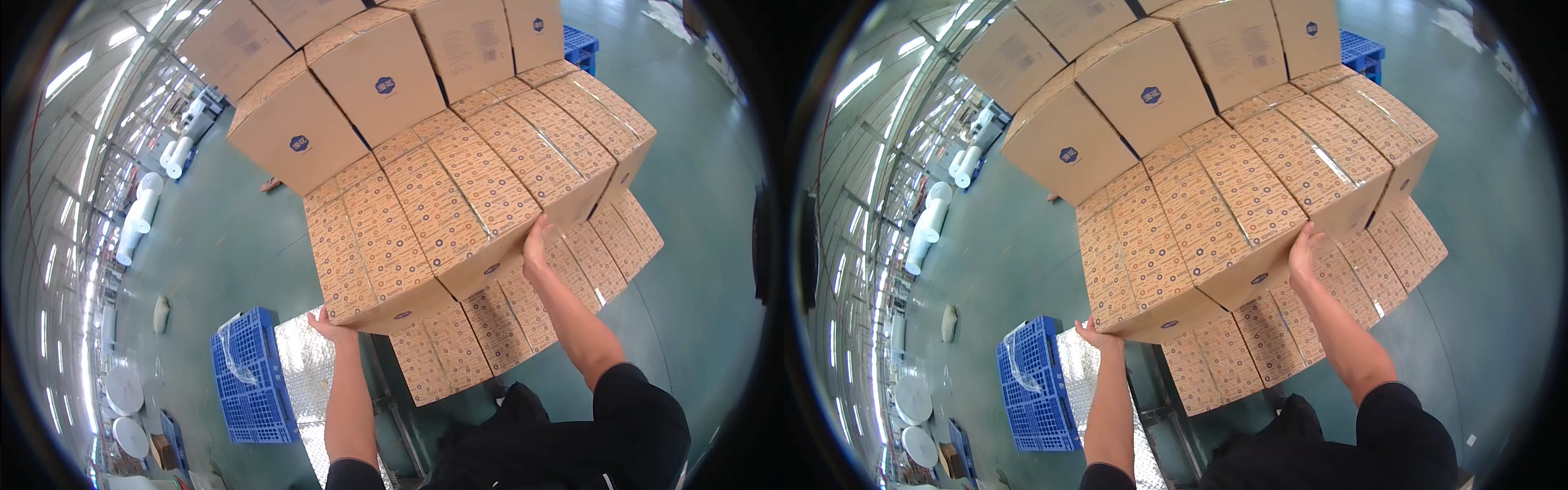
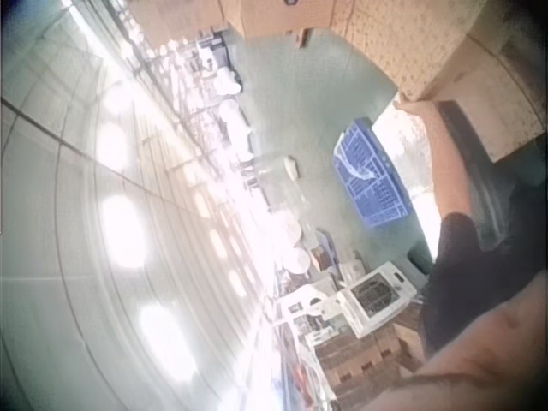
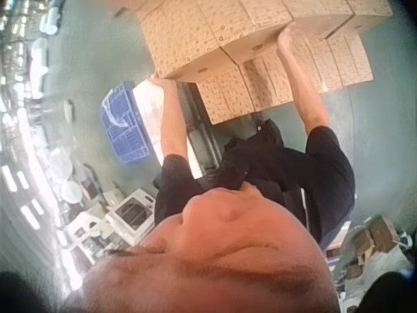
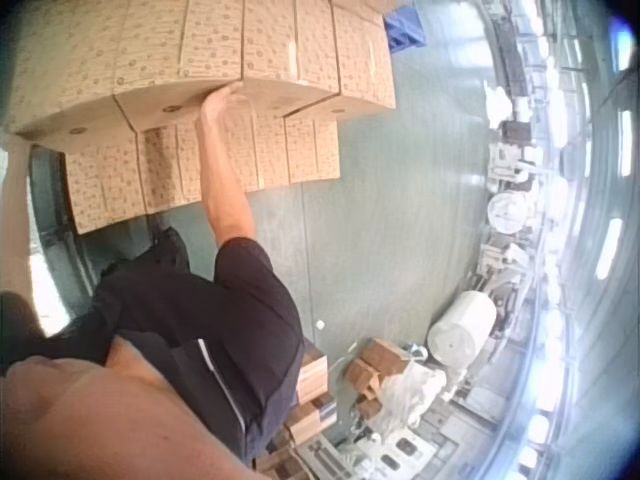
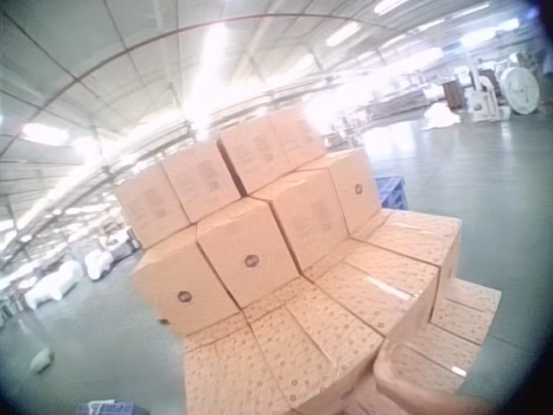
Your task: The person uses a manual pallet jack to move a pallet of shrink-wrapped boxes. They then manually lift and stack individual boxes onto a metal table and a blue plastic pallet. The person also handles a roll of plastic wrap and a blue pallet.
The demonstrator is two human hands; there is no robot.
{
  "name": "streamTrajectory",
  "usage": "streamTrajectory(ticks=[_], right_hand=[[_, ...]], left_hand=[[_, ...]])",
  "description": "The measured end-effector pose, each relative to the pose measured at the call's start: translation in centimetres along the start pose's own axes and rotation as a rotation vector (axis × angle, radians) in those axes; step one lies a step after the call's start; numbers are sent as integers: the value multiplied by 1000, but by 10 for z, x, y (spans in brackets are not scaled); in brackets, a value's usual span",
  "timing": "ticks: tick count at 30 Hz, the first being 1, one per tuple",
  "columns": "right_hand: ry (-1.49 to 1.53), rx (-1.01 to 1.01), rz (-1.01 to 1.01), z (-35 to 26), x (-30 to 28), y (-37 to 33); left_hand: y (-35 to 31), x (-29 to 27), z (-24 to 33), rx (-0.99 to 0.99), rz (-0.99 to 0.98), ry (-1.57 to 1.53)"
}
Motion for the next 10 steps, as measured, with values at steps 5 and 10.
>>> streamTrajectory(ticks=[5,10], right_hand=[[62,-115,-11,44,13,18],[-873,-396,-215,138,-20,31]], left_hand=[[17,-28,10,33,-73,120],[-6,-60,-12,96,62,404]])
Point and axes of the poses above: each hand's wrist, its own y-axis towards the middle knuckle, its own x-axis out of the palm, z = x × y, the point moved 7 cm from there along y, towards the middle knuckle, and after that the axes turned 3 degrees about y, right-handed, at the moved point
